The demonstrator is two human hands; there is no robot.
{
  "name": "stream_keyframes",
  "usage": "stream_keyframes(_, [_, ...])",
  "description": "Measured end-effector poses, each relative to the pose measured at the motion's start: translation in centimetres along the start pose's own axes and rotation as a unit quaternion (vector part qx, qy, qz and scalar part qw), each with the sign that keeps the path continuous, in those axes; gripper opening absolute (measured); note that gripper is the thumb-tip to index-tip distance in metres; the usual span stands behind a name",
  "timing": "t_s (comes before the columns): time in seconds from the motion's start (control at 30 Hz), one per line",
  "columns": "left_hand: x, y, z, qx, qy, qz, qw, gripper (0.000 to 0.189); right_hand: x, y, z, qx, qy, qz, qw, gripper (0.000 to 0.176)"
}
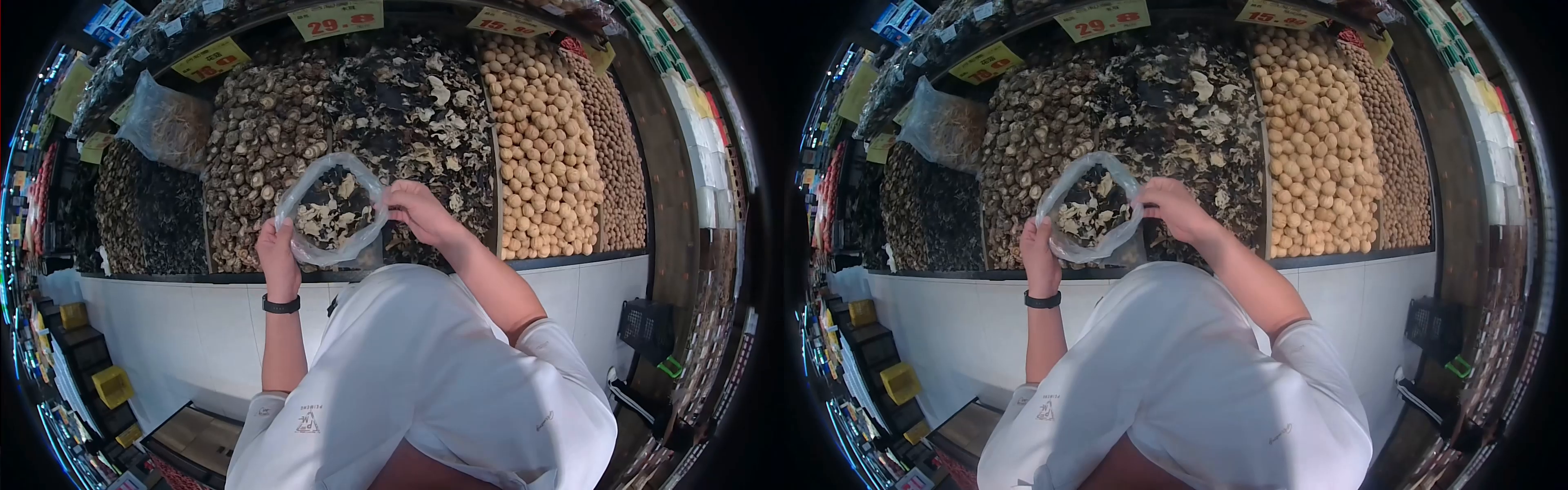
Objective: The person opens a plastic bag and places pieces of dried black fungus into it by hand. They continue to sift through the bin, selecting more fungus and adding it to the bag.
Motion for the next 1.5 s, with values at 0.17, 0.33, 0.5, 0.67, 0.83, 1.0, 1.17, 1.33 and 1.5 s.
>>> stream_keyframes(0.17, [3.0,0.2,0.5,0.045,0.035,-0.023,0.998,0.009,-2.3,1.1,-1.2,-0.071,-0.091,-0.027,0.993,0.009])
stream_keyframes(0.33, [1.0,0.1,1.1,0.012,0.034,0.019,0.999,0.007,-2.8,1.7,-2.4,-0.035,-0.083,-0.065,0.994,0.032])
stream_keyframes(0.5, [0.2,0.6,1.0,-0.049,-0.011,0.076,0.996,0.008,-1.2,-1.1,-1.2,0.09,-0.021,-0.184,0.979,0.053])
stream_keyframes(0.67, [1.7,1.5,2.4,-0.05,0.048,0.072,0.995,0.009,-1.9,-2.3,1.4,0.12,-0.028,-0.322,0.939,0.032])
stream_keyframes(0.83, [3.0,1.6,2.4,0.0,0.081,0.002,0.997,0.012,-4.3,-1.3,0.9,0.101,-0.128,-0.206,0.965,0.018])
stream_keyframes(1.0, [1.8,1.2,2.1,0.001,0.048,0.016,0.999,0.015,-3.2,-1.7,1.6,0.099,-0.091,-0.219,0.966,0.019])
stream_keyframes(1.17, [2.3,1.7,1.7,-0.027,0.036,0.146,0.988,0.03,-7.0,3.1,-5.4,0.359,-0.469,-0.473,0.653,0.023])
stream_keyframes(1.33, [7.0,4.6,1.7,-0.08,0.249,0.487,0.833,0.052,-4.5,5.6,-2.7,0.084,-0.392,-0.632,0.663,0.039])
stream_keyframes(1.5, [7.7,9.3,2.0,-0.276,0.355,0.635,0.628,0.063,-1.3,8.8,-2.4,0.014,-0.255,-0.781,0.569,0.039])
Point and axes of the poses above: each hand's wrist, its own z-axis towards the middle knuckle, its own y-axis out of the palm, x = y × z, the point moved 5 cm from there along z, towards the middle knuckle, and after that the axes turned 13 degrees about y, right-handed, at the moved point
